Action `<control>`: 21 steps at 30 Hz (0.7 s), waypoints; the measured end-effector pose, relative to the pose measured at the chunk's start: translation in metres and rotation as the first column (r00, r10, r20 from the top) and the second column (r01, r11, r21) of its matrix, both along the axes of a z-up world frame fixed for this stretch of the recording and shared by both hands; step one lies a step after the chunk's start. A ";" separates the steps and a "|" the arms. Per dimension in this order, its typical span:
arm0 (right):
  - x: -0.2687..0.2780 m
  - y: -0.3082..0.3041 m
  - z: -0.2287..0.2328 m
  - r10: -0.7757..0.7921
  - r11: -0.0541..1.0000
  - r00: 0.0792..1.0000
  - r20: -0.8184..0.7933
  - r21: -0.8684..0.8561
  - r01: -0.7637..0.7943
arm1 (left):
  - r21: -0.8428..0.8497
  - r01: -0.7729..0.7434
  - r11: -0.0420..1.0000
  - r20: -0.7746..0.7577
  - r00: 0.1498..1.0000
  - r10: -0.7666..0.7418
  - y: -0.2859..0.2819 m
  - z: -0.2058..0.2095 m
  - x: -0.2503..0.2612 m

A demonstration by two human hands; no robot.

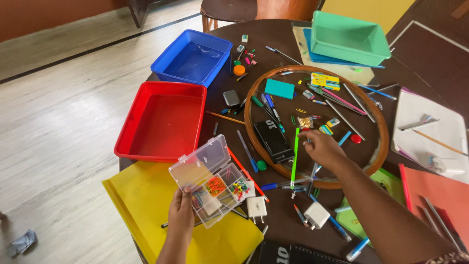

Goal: The person organizes stationery items on a round table. They pick up pens, pencils, erasers, and small accessories from the table and place them into a clear plastic compartment box. The person also moves colored trays and a notebook while sorting the items.

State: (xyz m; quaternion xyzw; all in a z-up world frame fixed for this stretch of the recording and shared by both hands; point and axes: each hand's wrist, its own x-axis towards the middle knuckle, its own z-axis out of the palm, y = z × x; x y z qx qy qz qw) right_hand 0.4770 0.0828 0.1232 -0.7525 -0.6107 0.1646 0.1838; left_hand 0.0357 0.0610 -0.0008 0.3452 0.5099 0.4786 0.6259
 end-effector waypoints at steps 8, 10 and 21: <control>-0.059 0.083 -0.015 0.087 0.960 0.995 0.048 0.264 -0.097 | -0.017 -0.106 0.994 0.338 0.935 0.106 0.009 -0.050 -0.004; -0.075 0.102 -0.016 0.161 0.932 0.973 0.165 0.299 -0.204 | -0.012 -0.113 0.994 0.371 0.922 0.109 0.009 -0.054 -0.002; -0.137 0.213 -0.047 0.296 0.945 0.874 0.385 0.017 -0.328 | -0.014 -0.161 0.987 0.360 0.920 0.155 0.008 -0.058 0.004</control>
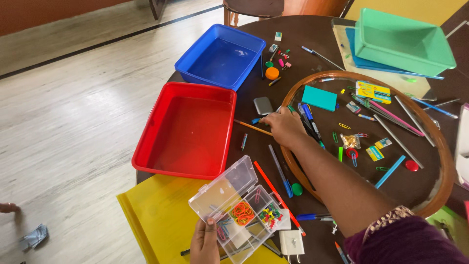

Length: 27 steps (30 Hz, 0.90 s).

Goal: The person organizes stationery items on a round table. They pick up pens, pencils, erasers, and small accessories from the table and place them into a clear plastic compartment box. The person also moves colored trays and a notebook while sorting the items.

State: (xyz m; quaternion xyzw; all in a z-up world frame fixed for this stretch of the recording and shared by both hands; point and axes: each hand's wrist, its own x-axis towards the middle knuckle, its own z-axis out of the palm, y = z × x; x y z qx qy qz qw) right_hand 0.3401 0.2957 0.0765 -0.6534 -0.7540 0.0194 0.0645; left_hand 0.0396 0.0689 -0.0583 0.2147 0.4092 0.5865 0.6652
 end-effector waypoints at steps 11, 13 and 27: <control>-0.024 0.026 -0.022 -0.096 0.995 0.983 0.155 0.025 0.093 | -0.053 0.001 0.999 0.078 0.997 0.003 -0.005 0.022 0.004; -0.028 0.025 -0.020 -0.120 0.993 0.975 0.188 0.019 0.118 | -0.077 0.012 0.997 0.085 0.996 -0.005 -0.003 0.030 0.004; -0.037 -0.169 0.086 -0.107 0.993 0.678 -0.727 -0.050 0.102 | -0.174 0.079 0.982 -0.148 0.983 -0.105 -0.006 0.081 0.000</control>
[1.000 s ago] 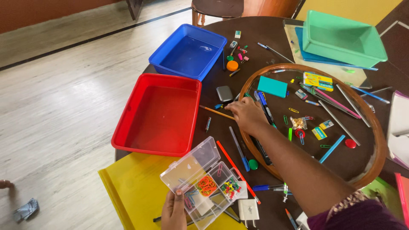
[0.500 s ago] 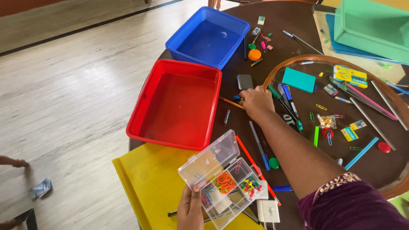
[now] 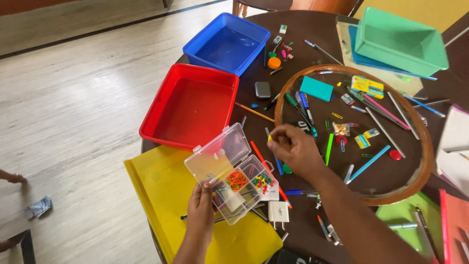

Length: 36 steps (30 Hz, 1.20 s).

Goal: The person organizes stationery items on a round table. They pick up pens, pencils, erasers, and small accessories from the table and place them into a clear plastic compartment box. The person also moves colored trays and a notebook while sorting the items.

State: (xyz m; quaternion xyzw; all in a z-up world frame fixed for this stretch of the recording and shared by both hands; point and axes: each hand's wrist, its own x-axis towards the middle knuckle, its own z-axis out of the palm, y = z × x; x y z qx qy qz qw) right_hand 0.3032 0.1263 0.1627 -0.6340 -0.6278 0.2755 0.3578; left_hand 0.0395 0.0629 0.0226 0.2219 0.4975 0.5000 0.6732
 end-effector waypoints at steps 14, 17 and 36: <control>0.043 -0.184 0.011 -0.104 0.994 0.994 0.033 0.016 0.104 | 0.154 0.094 0.984 -0.093 0.992 -0.080 -0.072 0.038 0.033; 0.070 -0.201 -0.010 -0.205 0.979 0.974 -0.093 -0.004 0.205 | 0.149 0.095 0.984 -0.140 0.987 -0.074 -0.088 0.014 0.020; 0.087 -0.229 -0.057 -0.111 0.956 0.766 0.634 -0.142 0.256 | 0.038 0.147 0.988 -0.074 0.987 -0.144 -0.096 -0.031 -0.006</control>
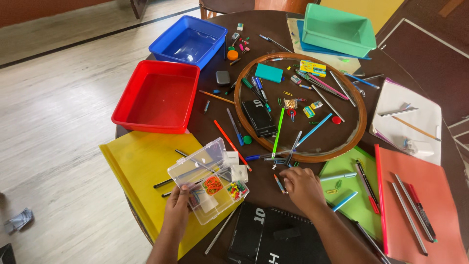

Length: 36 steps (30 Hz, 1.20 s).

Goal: The person organizes stationery items on a round table. They pick up pens, pencils, erasers, and small accessories from the table and place them into a clear plastic compartment box. The person also moves colored trays and a notebook while sorting the items.

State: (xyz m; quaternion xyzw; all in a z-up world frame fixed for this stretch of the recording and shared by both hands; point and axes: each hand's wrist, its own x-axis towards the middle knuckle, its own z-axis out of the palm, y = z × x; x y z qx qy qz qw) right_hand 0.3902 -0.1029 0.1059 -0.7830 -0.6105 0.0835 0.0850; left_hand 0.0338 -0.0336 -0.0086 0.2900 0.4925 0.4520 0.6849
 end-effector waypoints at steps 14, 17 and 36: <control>-0.029 0.027 -0.018 -0.018 0.998 0.999 0.033 0.058 0.016 | -0.027 0.079 0.997 -0.040 0.996 -0.080 0.002 0.005 -0.005; -0.040 0.023 -0.002 0.201 0.937 0.953 -0.228 0.330 -0.119 | -0.015 0.074 0.997 -0.009 0.997 -0.074 0.003 0.007 -0.004; -0.003 -0.022 -0.008 -0.188 0.981 0.982 0.031 -0.046 0.189 | 0.031 0.088 0.996 -0.033 0.996 -0.087 -0.001 0.012 -0.004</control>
